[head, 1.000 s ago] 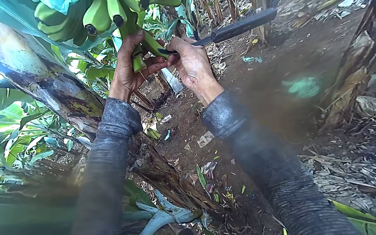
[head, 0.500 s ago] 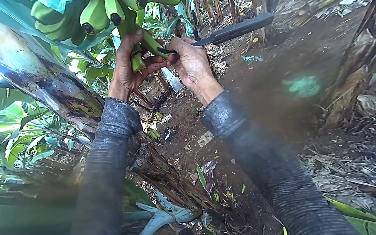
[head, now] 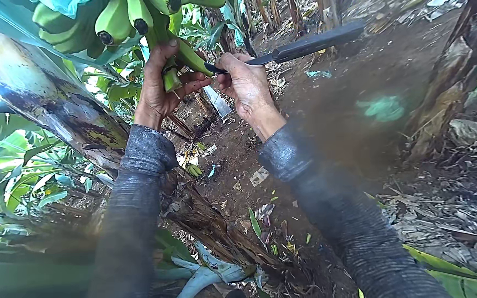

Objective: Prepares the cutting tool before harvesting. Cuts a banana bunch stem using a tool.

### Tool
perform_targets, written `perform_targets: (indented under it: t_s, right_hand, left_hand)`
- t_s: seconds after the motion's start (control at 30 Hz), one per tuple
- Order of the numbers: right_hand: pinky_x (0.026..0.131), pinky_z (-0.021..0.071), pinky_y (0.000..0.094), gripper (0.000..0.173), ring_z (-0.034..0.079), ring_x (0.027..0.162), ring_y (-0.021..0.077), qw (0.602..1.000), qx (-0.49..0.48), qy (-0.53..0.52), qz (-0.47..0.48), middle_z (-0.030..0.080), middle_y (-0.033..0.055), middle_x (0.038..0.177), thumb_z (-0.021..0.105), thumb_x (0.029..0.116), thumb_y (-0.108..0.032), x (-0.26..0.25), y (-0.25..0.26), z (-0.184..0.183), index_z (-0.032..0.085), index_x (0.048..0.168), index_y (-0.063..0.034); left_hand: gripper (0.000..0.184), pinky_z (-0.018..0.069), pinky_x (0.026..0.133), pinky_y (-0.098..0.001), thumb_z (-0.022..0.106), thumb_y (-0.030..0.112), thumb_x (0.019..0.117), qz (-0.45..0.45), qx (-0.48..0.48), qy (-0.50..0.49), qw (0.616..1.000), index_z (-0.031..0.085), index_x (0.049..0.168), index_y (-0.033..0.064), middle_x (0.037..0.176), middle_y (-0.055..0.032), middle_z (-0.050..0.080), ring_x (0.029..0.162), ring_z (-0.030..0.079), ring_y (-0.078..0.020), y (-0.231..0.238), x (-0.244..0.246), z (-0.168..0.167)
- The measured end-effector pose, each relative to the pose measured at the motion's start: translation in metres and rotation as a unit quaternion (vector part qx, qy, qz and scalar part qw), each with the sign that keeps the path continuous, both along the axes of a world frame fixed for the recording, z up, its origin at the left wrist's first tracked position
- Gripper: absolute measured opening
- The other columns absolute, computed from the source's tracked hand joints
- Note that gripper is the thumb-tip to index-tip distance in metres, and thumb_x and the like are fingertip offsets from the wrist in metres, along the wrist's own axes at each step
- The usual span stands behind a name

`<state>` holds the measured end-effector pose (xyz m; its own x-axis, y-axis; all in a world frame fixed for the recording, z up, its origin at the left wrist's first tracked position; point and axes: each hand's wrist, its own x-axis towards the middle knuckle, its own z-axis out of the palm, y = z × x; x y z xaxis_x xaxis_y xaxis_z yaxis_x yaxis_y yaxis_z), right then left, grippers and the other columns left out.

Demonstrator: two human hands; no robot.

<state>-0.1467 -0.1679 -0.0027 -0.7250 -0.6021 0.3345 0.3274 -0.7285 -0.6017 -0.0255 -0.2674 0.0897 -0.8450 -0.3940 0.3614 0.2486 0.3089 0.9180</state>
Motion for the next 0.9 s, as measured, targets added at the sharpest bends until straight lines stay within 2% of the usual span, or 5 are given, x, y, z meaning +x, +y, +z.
perform_targets:
  t_s: [0.2,0.37,0.5,0.67,0.9]
  right_hand:
    - [0.053,0.0558,0.0248,0.014,0.062,0.054,0.0115,1.0,0.004,0.01,-0.003,0.064,0.0051,0.065,0.067,0.0967,-0.01,0.004,-0.007,0.002,0.066,0.084,-0.0034]
    - [0.055,0.0575,0.027,0.014,0.063,0.055,0.0138,1.0,-0.018,-0.016,0.01,0.063,0.0063,0.066,0.064,0.0977,-0.008,0.003,-0.007,0.004,0.065,0.085,-0.0018]
    - [0.053,0.0568,0.0267,0.018,0.062,0.053,0.0133,1.0,-0.013,-0.018,-0.004,0.062,0.0056,0.064,0.063,0.0982,-0.009,0.008,-0.011,0.002,0.061,0.081,-0.0037]
    - [0.056,0.0571,0.0268,0.013,0.063,0.057,0.0134,1.0,-0.005,-0.024,0.017,0.064,0.0064,0.068,0.062,0.0985,-0.008,0.013,-0.007,-0.003,0.064,0.087,-0.0026]
    - [0.055,0.0576,0.0263,0.015,0.061,0.055,0.012,0.999,-0.028,-0.038,0.011,0.061,0.0041,0.066,0.06,0.0995,-0.008,0.011,-0.003,-0.003,0.063,0.085,-0.0041]
  left_hand:
    - [0.031,0.0609,0.087,-0.0591,0.046,0.031,0.1039,0.01,-0.002,-0.001,1.0,0.044,0.128,0.0101,0.116,-0.0208,0.064,0.096,0.07,-0.0395,-0.001,-0.001,0.0]
    - [0.032,0.0612,0.087,-0.0587,0.048,0.03,0.1034,0.015,0.008,0.002,1.0,0.045,0.128,0.01,0.117,-0.0211,0.063,0.097,0.07,-0.0396,-0.001,0.001,0.0]
    - [0.029,0.0615,0.086,-0.0577,0.045,0.029,0.104,0.015,0.0,0.002,1.0,0.046,0.126,0.0096,0.116,-0.0202,0.064,0.096,0.071,-0.0382,0.0,0.0,0.0]
    - [0.03,0.0622,0.084,-0.0553,0.044,0.031,0.104,0.013,-0.005,-0.007,1.0,0.046,0.127,0.0104,0.117,-0.0193,0.064,0.097,0.071,-0.0371,0.001,0.0,0.0]
    - [0.029,0.0627,0.083,-0.0557,0.041,0.03,0.1057,0.016,-0.02,-0.011,1.0,0.046,0.126,0.0098,0.116,-0.0197,0.066,0.093,0.072,-0.0378,-0.001,0.001,0.001]
